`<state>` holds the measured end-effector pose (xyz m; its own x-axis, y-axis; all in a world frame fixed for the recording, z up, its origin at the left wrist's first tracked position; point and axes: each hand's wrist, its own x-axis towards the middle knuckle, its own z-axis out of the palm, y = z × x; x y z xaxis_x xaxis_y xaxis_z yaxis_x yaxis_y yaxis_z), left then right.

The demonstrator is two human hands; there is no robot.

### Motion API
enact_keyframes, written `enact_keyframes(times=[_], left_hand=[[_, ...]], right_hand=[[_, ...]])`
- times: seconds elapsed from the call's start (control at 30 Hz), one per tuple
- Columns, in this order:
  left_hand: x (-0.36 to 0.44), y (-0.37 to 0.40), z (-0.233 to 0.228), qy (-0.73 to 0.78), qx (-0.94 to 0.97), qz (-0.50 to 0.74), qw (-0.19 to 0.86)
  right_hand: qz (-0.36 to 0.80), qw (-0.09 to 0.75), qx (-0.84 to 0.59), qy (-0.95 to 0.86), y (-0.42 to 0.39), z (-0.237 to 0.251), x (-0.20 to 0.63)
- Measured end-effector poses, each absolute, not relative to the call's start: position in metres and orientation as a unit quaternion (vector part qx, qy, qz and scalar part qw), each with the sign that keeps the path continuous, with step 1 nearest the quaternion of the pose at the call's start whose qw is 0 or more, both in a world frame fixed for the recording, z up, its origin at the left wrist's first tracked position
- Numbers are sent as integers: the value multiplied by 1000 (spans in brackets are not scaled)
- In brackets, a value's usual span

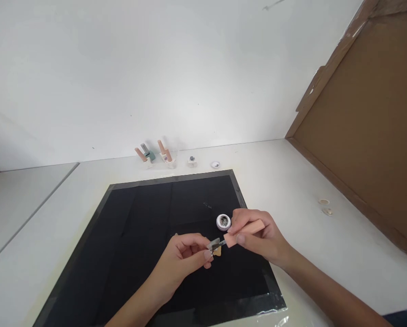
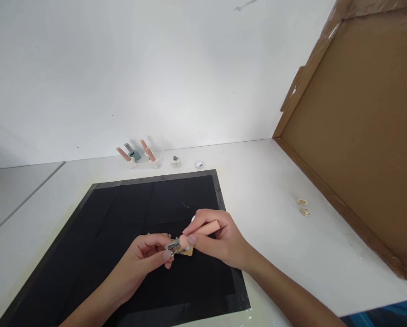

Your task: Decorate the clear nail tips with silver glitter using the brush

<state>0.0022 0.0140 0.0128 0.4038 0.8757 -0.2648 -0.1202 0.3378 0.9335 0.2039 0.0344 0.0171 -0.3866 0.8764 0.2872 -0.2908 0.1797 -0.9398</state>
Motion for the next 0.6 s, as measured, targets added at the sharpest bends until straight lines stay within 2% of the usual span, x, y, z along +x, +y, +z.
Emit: enact_keyframes(times=[0.3, 0.47, 0.6], left_hand=[[3, 13, 11, 396, 493, 361, 686], [3, 13, 10, 401, 508, 370, 667], [3, 12, 11, 408, 529, 377, 641]], right_hand=[[586, 465, -301, -591, 36, 16, 203], [577, 490, -333, -562, 39, 13, 204], [594, 507, -306, -545, 40, 13, 205]])
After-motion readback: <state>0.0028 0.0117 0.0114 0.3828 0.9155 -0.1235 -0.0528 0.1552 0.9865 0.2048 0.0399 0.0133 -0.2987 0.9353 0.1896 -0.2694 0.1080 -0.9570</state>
